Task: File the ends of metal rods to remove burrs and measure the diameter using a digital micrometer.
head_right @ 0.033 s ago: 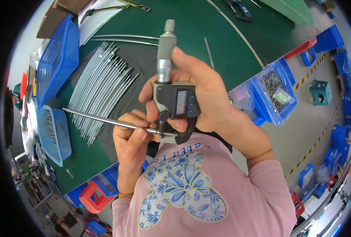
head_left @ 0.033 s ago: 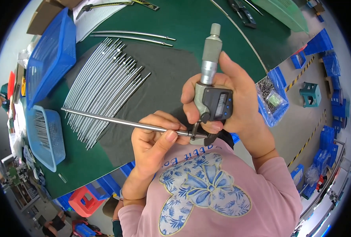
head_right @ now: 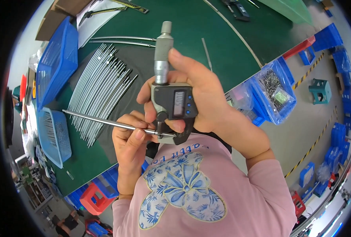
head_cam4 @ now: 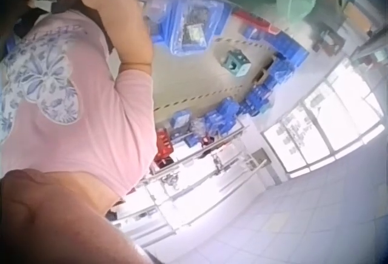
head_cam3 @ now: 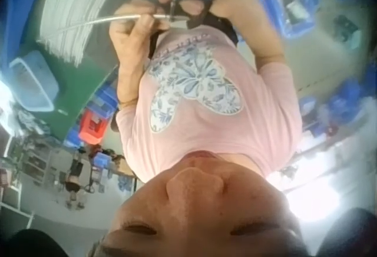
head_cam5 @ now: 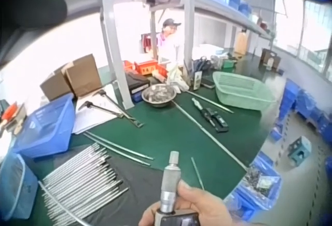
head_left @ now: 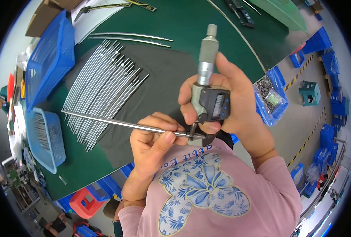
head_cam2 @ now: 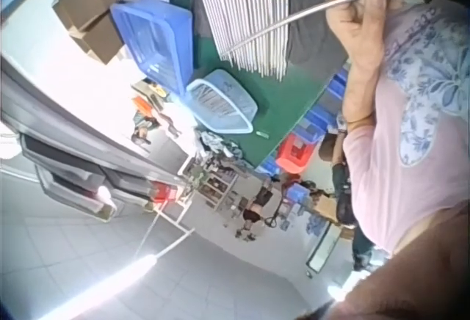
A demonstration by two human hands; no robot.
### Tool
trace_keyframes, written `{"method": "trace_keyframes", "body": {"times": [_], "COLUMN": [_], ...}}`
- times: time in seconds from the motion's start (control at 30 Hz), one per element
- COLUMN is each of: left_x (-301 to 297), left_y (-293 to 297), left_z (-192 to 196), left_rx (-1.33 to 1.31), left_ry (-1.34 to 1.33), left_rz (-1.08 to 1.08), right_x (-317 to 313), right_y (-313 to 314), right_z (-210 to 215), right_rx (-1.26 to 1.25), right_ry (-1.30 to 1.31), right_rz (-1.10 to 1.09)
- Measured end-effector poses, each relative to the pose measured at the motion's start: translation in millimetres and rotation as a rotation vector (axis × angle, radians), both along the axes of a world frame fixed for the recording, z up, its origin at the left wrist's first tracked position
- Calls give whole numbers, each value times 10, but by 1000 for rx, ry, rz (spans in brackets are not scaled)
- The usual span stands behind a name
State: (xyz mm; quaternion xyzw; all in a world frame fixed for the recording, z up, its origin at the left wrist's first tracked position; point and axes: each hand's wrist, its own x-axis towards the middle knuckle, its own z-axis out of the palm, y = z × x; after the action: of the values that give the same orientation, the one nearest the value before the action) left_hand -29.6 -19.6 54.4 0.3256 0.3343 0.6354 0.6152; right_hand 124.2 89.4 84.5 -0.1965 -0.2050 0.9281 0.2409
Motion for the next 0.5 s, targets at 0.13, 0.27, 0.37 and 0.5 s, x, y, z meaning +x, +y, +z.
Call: {"method": "trace_keyframes", "body": {"times": [0.13,0.27,0.37,0.5], "left_x": [-10,-5,-13,-5], "left_y": [-16,-14,-14,-18], "left_z": [1,-7,-9,9], "left_rx": [-23,-29,-27,-43], "left_ry": [0,-2,7,-6], "left_rz": [20,24,22,34], "right_x": [-25,-14,-26,-23], "right_y": [-7,-17,-14,-22], "right_z": [-11,16,46,25], "right_rx": [10,6,26,65], "right_ry": [-27,-46,-85,-94], "right_rz": [6,3,12,1]}}
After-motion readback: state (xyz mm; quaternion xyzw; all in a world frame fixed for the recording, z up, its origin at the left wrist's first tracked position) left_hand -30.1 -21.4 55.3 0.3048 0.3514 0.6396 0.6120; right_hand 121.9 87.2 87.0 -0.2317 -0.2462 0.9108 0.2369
